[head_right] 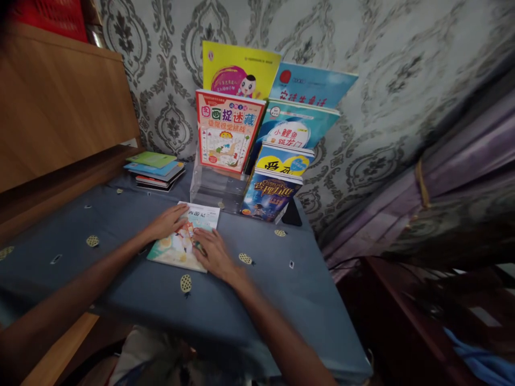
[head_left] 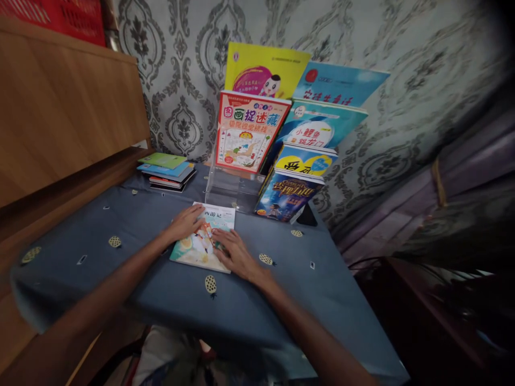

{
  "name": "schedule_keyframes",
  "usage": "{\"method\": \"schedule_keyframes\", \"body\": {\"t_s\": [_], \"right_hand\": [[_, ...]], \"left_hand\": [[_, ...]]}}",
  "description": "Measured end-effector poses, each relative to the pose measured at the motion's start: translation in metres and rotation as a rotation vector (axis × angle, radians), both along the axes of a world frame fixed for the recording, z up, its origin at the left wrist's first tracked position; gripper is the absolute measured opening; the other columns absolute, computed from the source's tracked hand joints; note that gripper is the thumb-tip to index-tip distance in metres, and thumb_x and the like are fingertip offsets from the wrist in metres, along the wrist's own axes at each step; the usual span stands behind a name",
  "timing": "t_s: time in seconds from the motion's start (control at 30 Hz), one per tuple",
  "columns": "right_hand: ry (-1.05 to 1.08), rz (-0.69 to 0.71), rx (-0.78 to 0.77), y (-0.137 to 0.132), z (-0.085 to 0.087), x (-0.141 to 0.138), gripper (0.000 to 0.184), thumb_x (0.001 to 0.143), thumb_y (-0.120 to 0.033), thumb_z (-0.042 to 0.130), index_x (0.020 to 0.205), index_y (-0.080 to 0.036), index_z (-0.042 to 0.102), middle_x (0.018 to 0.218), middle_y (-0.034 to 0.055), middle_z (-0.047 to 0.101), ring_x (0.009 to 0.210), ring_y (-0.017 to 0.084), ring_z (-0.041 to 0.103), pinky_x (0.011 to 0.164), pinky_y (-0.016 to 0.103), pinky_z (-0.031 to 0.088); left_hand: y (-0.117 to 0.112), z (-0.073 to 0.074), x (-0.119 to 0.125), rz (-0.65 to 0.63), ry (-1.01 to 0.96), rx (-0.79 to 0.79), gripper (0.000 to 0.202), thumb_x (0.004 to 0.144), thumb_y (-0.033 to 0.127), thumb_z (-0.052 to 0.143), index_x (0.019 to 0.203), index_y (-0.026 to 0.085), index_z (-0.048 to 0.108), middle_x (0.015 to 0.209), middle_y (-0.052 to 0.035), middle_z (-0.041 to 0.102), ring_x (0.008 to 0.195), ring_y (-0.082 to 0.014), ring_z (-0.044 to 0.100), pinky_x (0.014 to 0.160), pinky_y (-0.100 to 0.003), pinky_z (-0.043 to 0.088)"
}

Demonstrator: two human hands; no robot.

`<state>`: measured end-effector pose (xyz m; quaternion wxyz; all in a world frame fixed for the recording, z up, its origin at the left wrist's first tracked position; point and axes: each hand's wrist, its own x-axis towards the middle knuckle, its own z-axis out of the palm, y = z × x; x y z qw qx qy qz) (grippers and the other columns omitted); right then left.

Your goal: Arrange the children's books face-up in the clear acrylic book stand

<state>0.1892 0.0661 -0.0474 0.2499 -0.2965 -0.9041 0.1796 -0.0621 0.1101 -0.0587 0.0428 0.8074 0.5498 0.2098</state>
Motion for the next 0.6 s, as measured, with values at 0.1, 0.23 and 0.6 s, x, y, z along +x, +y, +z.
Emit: {"method": "schedule_keyframes", "body": {"t_s": [0.1, 0.23, 0.6], "right_hand": [[-0.129, -0.114, -0.054, 0.031, -0.003, -0.012, 0.046, 0.099, -0.034, 0.05, 0.142, -0.018, 0.054, 0.151, 0.0151, 0.051, 0.147, 0.025, 0.038, 0.122, 0.053, 0.023], [-0.208, -0.379, -0.092, 0.065, -0.003, -0.022, 0.049, 0.101, -0.03, 0.046, 0.147, -0.014, 0.048, 0.157, 0.0155, 0.043, 0.15, 0.025, 0.03, 0.123, 0.048, 0.023], [-0.286, -0.447, -0.067, 0.06, -0.005, -0.026, 0.052, 0.103, -0.031, 0.035, 0.15, -0.011, 0.042, 0.161, 0.0164, 0.035, 0.153, 0.025, 0.024, 0.122, 0.049, 0.022]], "left_hand": [[0.01, -0.007, -0.002, 0.021, -0.019, 0.041, 0.051, 0.099, 0.037, 0.039, 0.14, 0.011, 0.052, 0.15, -0.0157, 0.051, 0.14, -0.0251, 0.047, 0.118, -0.045, 0.035], [0.007, -0.011, 0.0, 0.055, -0.016, 0.054, 0.049, 0.099, 0.035, 0.041, 0.14, 0.011, 0.053, 0.15, -0.016, 0.051, 0.142, -0.026, 0.045, 0.118, -0.046, 0.035], [0.003, -0.006, 0.004, 0.097, -0.024, 0.041, 0.046, 0.099, 0.033, 0.045, 0.14, 0.015, 0.054, 0.15, -0.0146, 0.051, 0.143, -0.0274, 0.043, 0.117, -0.048, 0.036]]}}
